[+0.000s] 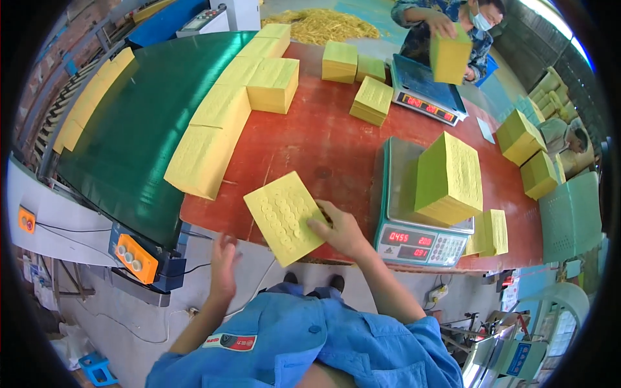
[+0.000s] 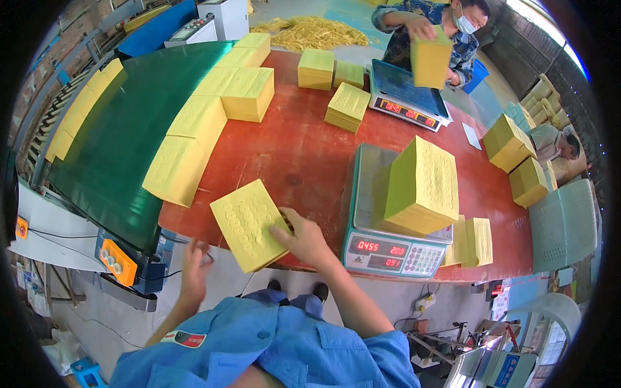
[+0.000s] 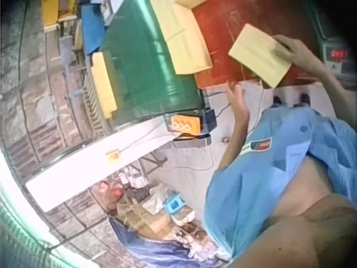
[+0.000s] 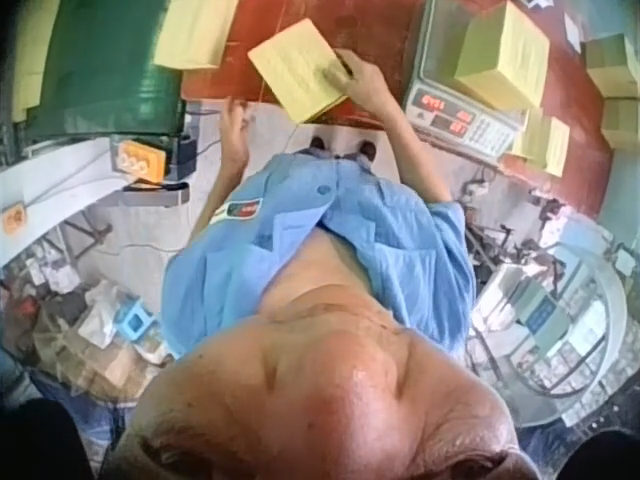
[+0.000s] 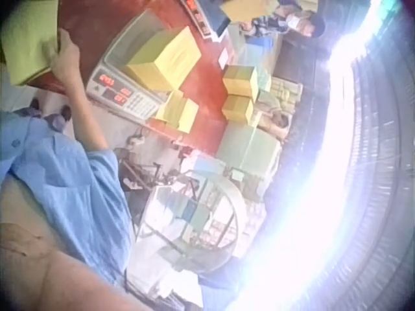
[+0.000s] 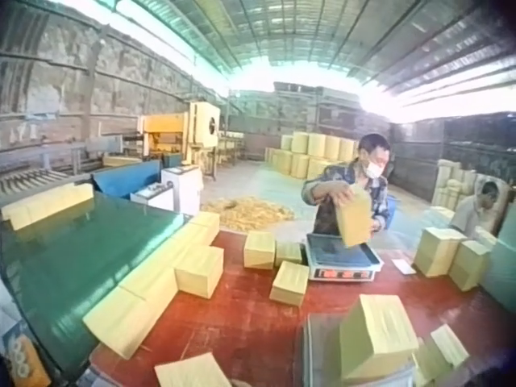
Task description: The recorder is weighing stacks of yellow textured paper on an electronic scale and moving them to a conveyor belt.
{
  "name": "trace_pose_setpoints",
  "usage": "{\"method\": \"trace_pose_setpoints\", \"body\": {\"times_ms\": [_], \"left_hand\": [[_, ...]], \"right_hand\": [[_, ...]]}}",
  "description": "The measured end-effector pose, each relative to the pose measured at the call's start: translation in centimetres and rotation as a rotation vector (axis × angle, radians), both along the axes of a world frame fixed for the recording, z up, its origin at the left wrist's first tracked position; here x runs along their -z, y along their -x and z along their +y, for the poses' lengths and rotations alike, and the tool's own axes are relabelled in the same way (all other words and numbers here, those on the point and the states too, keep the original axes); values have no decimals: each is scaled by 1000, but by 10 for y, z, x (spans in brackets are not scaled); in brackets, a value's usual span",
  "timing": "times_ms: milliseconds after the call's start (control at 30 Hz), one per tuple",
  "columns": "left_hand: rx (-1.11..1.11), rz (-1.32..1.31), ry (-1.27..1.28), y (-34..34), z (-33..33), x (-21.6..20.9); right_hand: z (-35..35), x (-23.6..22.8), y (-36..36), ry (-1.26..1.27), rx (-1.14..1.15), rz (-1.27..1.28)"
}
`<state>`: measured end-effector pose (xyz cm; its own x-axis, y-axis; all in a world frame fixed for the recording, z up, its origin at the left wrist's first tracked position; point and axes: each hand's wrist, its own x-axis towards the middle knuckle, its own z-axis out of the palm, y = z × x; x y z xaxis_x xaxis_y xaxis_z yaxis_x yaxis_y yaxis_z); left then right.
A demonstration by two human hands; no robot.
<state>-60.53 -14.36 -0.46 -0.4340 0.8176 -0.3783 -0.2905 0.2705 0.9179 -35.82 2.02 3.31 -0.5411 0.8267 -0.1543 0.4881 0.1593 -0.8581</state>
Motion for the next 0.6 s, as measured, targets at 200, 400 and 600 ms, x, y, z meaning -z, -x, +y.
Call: {"method": "trace_pose_setpoints", "body": {"times_ms": [200, 400, 600], "left_hand": [[148, -637, -266, -30, -10, 24], [202, -455, -299, -42, -19, -9], [249, -443, -64, -44, -31, 4]], "right_hand": [[-64, 8, 11, -91, 175, 47], [-103, 11, 5, -17, 208, 85], [-98, 37, -37, 371, 205, 363]]}}
